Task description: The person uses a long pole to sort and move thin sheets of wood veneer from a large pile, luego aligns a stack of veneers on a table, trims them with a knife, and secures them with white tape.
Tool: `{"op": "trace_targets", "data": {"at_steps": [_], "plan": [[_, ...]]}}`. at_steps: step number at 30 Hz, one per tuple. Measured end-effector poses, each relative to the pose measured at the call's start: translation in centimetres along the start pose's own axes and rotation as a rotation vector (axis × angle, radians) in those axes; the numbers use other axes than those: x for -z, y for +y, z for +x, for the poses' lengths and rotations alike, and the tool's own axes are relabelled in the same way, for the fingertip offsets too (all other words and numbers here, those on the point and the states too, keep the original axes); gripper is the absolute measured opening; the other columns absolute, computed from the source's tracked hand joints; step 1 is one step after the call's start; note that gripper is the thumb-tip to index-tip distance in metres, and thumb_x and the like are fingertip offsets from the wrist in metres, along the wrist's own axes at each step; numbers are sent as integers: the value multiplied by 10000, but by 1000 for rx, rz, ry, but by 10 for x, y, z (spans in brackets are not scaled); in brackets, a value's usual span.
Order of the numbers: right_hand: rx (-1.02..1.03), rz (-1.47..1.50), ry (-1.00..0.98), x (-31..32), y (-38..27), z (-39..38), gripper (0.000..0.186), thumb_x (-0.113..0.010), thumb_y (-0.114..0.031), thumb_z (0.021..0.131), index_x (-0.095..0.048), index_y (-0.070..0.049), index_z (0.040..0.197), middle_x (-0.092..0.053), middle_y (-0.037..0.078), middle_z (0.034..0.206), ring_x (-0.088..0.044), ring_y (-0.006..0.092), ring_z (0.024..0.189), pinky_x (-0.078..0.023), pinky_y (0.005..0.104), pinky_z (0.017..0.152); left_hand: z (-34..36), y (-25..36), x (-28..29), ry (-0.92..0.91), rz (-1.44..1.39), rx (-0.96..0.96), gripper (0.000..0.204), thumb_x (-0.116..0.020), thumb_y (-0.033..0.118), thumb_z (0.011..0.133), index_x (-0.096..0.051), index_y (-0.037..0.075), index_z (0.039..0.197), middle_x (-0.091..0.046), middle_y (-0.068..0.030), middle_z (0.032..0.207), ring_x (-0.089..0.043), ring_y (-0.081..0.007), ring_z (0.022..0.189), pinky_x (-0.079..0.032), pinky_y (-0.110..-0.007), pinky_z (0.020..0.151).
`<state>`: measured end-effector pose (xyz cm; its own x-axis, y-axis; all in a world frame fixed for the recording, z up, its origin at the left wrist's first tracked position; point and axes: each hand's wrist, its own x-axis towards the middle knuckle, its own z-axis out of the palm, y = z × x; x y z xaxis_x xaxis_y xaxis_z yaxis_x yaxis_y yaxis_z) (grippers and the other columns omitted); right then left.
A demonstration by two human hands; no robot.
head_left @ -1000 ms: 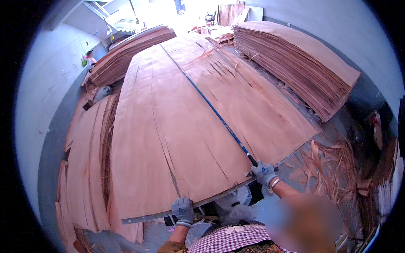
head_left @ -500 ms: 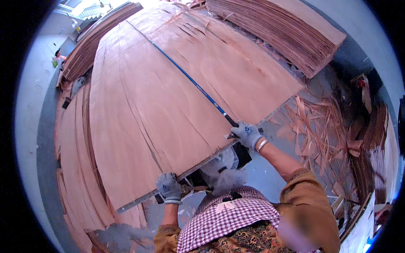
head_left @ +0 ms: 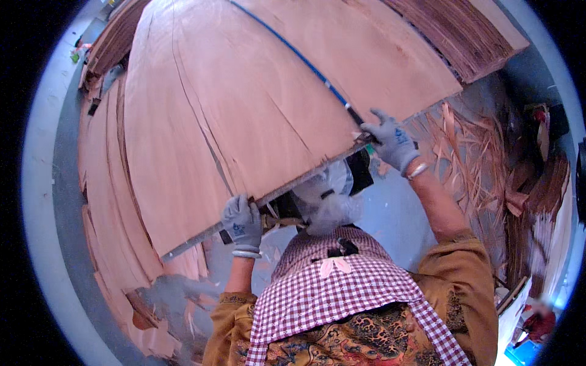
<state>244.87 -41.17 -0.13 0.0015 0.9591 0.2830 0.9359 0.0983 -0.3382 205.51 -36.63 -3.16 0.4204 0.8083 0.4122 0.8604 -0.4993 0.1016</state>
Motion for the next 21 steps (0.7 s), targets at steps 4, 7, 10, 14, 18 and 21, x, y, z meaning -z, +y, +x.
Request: {"op": "trace_targets", "data": {"at_steps": [4,7,10,14,18,21], "plan": [[-291,528,-423,-25,-10,-57,143,-608,-209,819,-637,-69,826,-636,134,802,-577,255,653,-445,379,594,-26,10,6,-207,-307,-125,202,-589,84,753,-597,58,953,-612,-122,897,-578,-318,840,-449,-412,723],[-555,765,-812,-53,-32,-112,183,-614,-245,826,-627,-66,793,-590,53,653,-518,162,568,-423,342,535,-55,20,-3,-573,-499,-165,245,-569,63,781,-599,70,1024,-620,-138,905,-586,-314,887,-473,-408,762],[-1016,930,-932,-84,-41,-166,271,-613,-335,839,-624,-71,777,-554,8,652,-500,123,572,-420,315,542,-57,32,-11,-710,-681,-329,260,-539,70,773,-590,83,1028,-606,-129,1015,-588,-291,909,-478,-392,771],[-1392,1220,-772,-125,-55,-223,382,-585,-428,859,-631,-50,840,-574,17,704,-513,111,639,-433,284,590,-35,75,-21,-722,-560,-495,425,-532,89,786,-514,95,1211,-529,-197,1155,-540,-326,1013,-455,-423,832],[-1291,1215,-649,-150,-75,-227,420,-577,-403,881,-604,-10,1024,-609,25,880,-537,112,793,-448,271,682,-37,108,-84,-601,-341,-706,373,-489,147,829,-515,81,1195,-524,-198,1170,-541,-328,1035,-455,-427,841],[-1148,1319,-294,-122,-103,-195,416,-515,-392,913,-586,-39,1120,-629,39,927,-528,118,767,-421,230,673,-21,123,-107,-940,-349,-549,299,-468,173,856,-561,76,1123,-564,-193,1118,-562,-326,1005,-461,-423,832]]}}
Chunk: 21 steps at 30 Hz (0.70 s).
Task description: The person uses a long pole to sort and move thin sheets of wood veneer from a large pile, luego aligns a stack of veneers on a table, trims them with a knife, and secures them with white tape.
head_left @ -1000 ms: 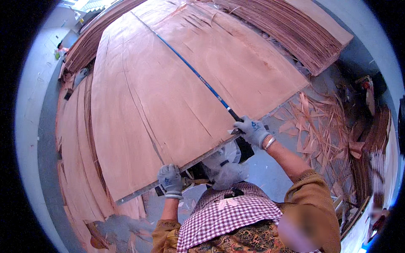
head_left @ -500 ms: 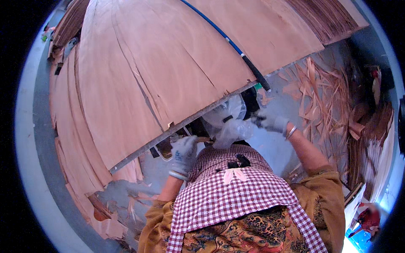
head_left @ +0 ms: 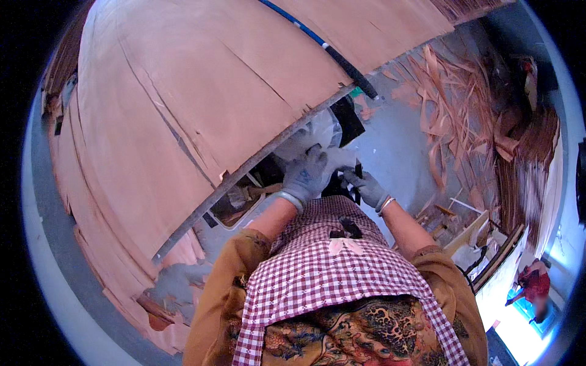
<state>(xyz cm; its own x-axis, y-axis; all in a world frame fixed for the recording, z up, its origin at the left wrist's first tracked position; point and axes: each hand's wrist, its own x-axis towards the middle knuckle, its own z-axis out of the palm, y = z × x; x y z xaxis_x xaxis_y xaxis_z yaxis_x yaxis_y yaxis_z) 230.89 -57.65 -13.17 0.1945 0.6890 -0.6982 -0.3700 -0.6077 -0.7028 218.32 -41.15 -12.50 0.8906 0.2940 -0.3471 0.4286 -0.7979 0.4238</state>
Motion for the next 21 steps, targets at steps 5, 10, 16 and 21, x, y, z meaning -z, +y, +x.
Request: {"op": "trace_targets", "data": {"at_steps": [5,10,16,21], "plan": [[40,139,-1,5,-25,-16,392,-567,-276,900,-557,11,1166,-606,44,995,-559,125,856,-455,272,816,13,-29,6,93,-603,222,252,-516,189,862,-593,34,1044,-591,-176,1094,-571,-315,933,-452,-391,832],[64,-39,58,8,-8,-3,426,-598,-190,854,-520,-70,1255,-609,30,1082,-569,113,940,-453,261,837,12,-32,10,170,-1076,292,288,-486,198,908,-580,24,1118,-571,-144,1185,-536,-306,1022,-417,-346,895],[98,-274,-37,2,39,34,604,-634,-249,823,-397,-95,1356,-584,92,1087,-533,164,899,-443,308,824,18,-64,-40,327,-748,147,304,-476,141,899,-559,20,1166,-581,-116,1167,-524,-273,1066,-399,-339,937],[70,-342,-190,14,-24,-17,483,-630,-245,824,-501,-61,1251,-602,67,1005,-541,146,833,-464,302,757,10,-44,-5,187,-915,223,401,-567,175,833,-531,12,1198,-542,-179,1207,-502,-331,1114,-387,-387,970]]}}
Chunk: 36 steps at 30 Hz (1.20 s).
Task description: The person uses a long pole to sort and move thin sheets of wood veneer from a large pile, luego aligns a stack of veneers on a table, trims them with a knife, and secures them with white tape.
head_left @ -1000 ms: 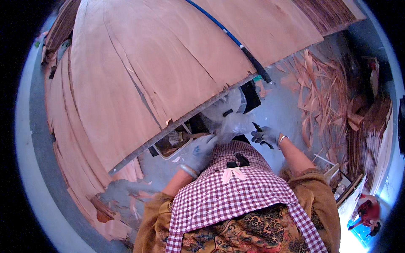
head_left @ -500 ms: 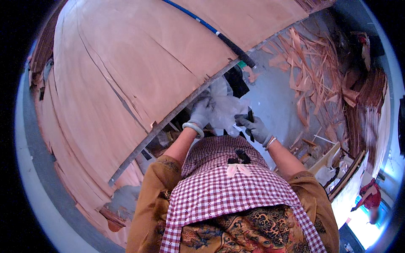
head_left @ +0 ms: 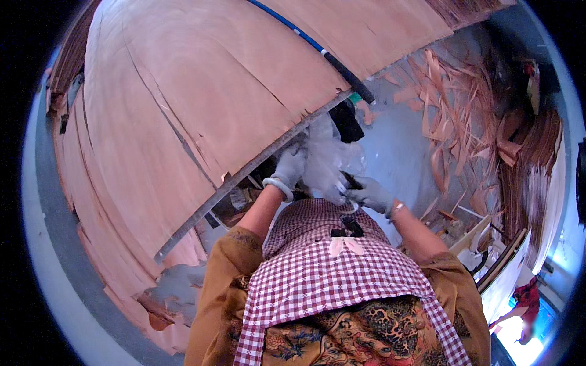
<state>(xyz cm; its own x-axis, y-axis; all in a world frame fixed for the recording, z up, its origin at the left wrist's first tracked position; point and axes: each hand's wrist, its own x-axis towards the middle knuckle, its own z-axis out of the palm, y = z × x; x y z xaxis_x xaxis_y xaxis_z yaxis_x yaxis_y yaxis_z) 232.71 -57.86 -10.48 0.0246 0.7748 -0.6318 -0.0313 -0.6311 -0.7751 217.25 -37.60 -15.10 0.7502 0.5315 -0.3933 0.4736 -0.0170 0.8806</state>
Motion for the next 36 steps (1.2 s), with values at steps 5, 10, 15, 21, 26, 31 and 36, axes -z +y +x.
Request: {"op": "trace_targets", "data": {"at_steps": [5,10,15,21,26,31,36], "plan": [[-77,6,-203,30,-148,-68,262,-632,-226,833,-600,-22,996,-616,50,860,-514,106,673,-434,260,594,-47,91,20,-23,497,-217,626,-677,251,745,-443,9,1273,-534,-202,1194,-505,-341,1115,-389,-401,966],[426,127,-438,52,-231,-96,323,-660,-203,818,-585,-7,1063,-619,53,916,-553,116,751,-457,268,629,-77,182,35,-21,121,-748,482,-703,174,710,-529,27,1135,-585,-158,1018,-571,-286,943,-439,-383,819],[555,-185,5,123,-308,-151,339,-623,-220,834,-574,-10,1096,-616,81,970,-552,151,832,-445,279,706,-85,223,58,-138,-227,-453,289,-700,156,766,-602,8,993,-610,-37,866,-555,-120,812,-440,-265,737],[209,-883,832,311,-323,-226,362,-580,-240,853,-561,-14,1136,-611,115,1034,-551,192,929,-431,292,798,-106,240,84,-333,-360,-355,230,-683,190,807,-603,7,920,-547,33,773,-480,-42,716,-410,-209,636],[-502,-1309,1072,417,-292,-254,384,-543,-256,869,-550,-18,1169,-608,142,1088,-550,227,1011,-419,303,874,-117,154,73,-301,-581,-161,190,-639,175,855,-600,-8,882,-547,25,764,-479,-54,702,-416,-215,632],[248,-1004,672,226,-258,-98,294,-574,-133,828,-599,-4,1091,-644,103,991,-591,195,902,-457,302,812,-132,50,1,-140,-259,-65,168,-605,138,866,-599,-29,873,-594,-39,767,-530,-124,742,-449,-289,689],[554,-884,-428,-29,-214,17,311,-541,-43,822,-569,-37,1131,-581,152,1104,-577,261,974,-456,345,837,-152,17,-12,-207,-156,-427,180,-572,96,845,-600,-29,972,-581,-154,1131,-558,-252,1005,-426,-365,888]]}}
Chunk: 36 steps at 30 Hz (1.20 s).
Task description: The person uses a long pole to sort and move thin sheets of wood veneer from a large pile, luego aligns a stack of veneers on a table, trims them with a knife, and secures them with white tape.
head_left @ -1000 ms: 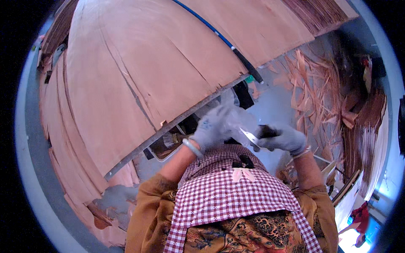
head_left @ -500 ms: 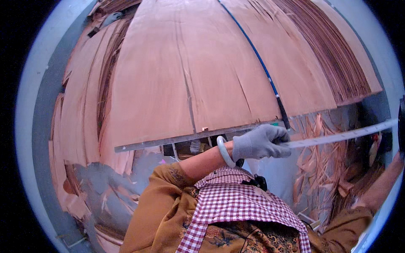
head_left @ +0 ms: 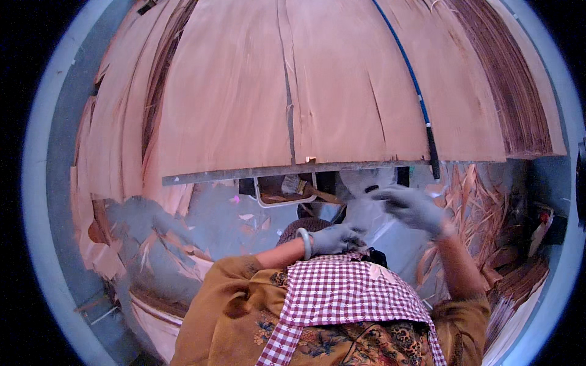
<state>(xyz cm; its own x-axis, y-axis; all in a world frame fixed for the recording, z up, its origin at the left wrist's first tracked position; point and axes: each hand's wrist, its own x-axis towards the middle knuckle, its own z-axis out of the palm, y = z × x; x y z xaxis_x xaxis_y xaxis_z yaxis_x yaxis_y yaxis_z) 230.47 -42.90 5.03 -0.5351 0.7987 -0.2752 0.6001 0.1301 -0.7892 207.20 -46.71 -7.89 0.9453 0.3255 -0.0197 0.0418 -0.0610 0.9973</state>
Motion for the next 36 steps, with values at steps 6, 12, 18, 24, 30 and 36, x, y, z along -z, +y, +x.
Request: {"op": "trace_targets", "data": {"at_steps": [6,12,18,24,30,36], "plan": [[-265,-256,-397,-94,32,101,341,-510,-105,834,-562,-108,1171,-592,190,1085,-554,345,1020,-449,387,872,-68,4,58,109,212,351,257,-574,136,827,-599,41,1065,-574,-145,1138,-533,-276,1077,-385,-380,946],[-177,10,-276,-125,48,117,378,-545,-131,808,-557,-147,1185,-604,170,1069,-568,377,976,-469,415,786,-100,-4,118,330,802,912,216,-525,249,830,-639,87,918,-641,-176,931,-619,-359,849,-485,-457,743],[-12,46,160,-121,7,97,260,-634,-119,796,-605,-118,1055,-596,135,936,-590,323,850,-482,378,732,-119,-141,129,678,1058,916,418,-429,379,873,-553,156,1204,-501,-115,1295,-448,-299,1204,-310,-455,1014],[-257,-182,-149,-148,40,128,333,-588,-135,756,-569,-81,1083,-626,207,937,-612,366,875,-480,433,747,-84,-97,138,277,829,1060,523,-310,363,923,-336,124,1388,-258,-114,1469,-196,-307,1362,-139,-466,1110],[-77,-217,-57,-157,86,132,365,-521,-142,788,-554,-87,1148,-601,227,1033,-588,381,949,-471,439,799,-151,-51,126,565,796,1073,276,-509,238,796,-660,63,946,-637,-192,988,-612,-360,912,-460,-460,815],[-52,-331,-173,-132,54,143,370,-534,-206,816,-538,-84,1166,-564,206,1138,-553,382,1011,-455,438,839,-411,-38,61,739,754,1806,198,-552,195,766,-684,93,873,-655,-155,851,-636,-348,769,-487,-442,692]]}}
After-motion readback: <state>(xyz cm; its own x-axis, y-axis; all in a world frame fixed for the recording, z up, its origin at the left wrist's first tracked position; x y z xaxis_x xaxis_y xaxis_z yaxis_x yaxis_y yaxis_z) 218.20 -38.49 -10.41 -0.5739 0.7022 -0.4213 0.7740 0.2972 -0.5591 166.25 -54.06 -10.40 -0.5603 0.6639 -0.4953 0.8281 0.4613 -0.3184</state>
